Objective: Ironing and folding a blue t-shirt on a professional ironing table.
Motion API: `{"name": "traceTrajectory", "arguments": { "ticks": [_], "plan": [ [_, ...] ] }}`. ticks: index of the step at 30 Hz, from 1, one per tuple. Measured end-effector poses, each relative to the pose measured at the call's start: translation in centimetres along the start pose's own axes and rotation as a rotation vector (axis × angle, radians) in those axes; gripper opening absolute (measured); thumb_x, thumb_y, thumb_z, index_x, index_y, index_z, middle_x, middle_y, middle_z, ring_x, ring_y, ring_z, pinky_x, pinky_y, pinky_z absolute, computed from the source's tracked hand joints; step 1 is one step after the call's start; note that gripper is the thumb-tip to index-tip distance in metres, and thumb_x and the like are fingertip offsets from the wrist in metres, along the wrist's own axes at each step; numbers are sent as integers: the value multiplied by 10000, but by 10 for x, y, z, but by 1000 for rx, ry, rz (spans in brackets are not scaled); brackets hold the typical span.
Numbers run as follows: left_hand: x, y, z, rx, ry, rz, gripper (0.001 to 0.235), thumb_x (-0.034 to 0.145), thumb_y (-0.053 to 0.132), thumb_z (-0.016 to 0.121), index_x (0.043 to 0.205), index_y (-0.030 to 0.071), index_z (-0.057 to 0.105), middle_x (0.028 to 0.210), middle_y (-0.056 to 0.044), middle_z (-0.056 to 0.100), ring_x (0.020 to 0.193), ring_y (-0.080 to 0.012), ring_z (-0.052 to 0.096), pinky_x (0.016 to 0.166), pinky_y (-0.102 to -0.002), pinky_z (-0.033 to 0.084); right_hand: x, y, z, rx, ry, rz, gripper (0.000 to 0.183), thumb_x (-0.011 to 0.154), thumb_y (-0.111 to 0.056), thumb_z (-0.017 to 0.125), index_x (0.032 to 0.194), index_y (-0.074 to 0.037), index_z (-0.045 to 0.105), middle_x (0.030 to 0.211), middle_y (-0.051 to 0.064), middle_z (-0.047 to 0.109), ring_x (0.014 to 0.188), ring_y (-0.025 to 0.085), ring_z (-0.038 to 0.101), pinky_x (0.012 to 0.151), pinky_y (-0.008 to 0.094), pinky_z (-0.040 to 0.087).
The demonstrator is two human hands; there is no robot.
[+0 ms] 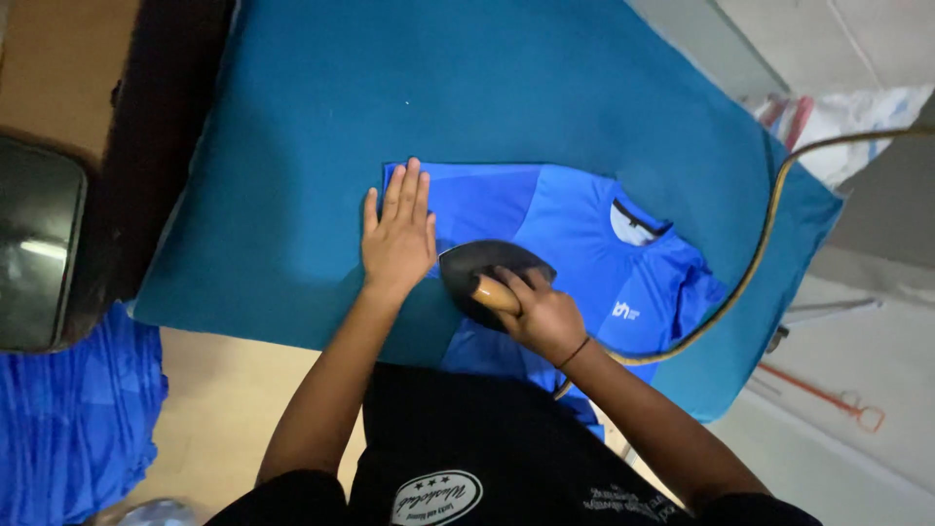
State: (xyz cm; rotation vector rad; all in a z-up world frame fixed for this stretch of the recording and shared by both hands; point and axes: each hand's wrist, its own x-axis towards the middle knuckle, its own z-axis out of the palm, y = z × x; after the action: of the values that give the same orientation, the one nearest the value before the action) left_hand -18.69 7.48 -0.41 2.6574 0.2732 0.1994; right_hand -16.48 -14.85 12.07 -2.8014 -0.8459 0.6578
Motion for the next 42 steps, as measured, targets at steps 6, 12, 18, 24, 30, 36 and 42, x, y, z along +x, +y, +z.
{"name": "traceTrajectory", "arguments": {
  "ticks": [6,12,18,24,30,36,42],
  "plan": [
    [-14,0,-20,-120,81,76,631,1024,348,583,1541,7,465,1659,-169,339,1534,-326,316,1199,-559,284,69,63,-18,25,328,-115,462,971,-326,753,1358,-99,642,1167,194,695,997,412,707,843,465,586],
    [-105,40,-22,-338,109,-159,224,985,282,710,1006,60,686,991,-157,689,840,-359,676,737,-469,543,97,50,-79,16,284,-302,543,939,-358,793,1386,-84,650,1052,221,693,886,435,686,757,493,565],
    [-109,70,-13,-838,13,-698,419,912,334,717,1172,10,659,820,-145,740,615,-269,694,606,-423,554,116,12,-80,-39,172,-449,626,911,-410,797,1430,-103,631,990,223,678,809,441,674,721,502,560],
    [-77,51,-9,-1095,262,-1002,376,909,304,730,1100,-4,633,753,-128,726,598,-268,666,577,-435,538,145,-31,-71,-83,173,-569,597,929,-453,784,1416,-134,651,980,211,685,803,437,676,697,510,561],
    [-78,32,-17,-585,282,-673,272,921,224,744,1037,2,639,728,-179,701,680,-391,689,641,-493,534,170,-54,-61,-82,206,-702,551,932,-457,759,1356,-119,660,1026,214,690,840,446,682,708,522,564],
    [-75,34,-19,-360,303,-466,164,888,126,731,937,35,603,827,-218,689,773,-445,676,698,-523,528,176,-64,-58,-46,187,-533,453,928,-477,762,1222,-139,700,1027,195,694,835,440,683,714,532,558],
    [-89,2,28,-896,260,-659,369,827,1,781,1055,18,492,763,-122,664,674,-228,665,628,-356,538,168,-61,-57,-56,193,-550,459,899,-487,758,1174,-124,701,1027,194,690,848,447,682,703,548,552]
  ]
}}
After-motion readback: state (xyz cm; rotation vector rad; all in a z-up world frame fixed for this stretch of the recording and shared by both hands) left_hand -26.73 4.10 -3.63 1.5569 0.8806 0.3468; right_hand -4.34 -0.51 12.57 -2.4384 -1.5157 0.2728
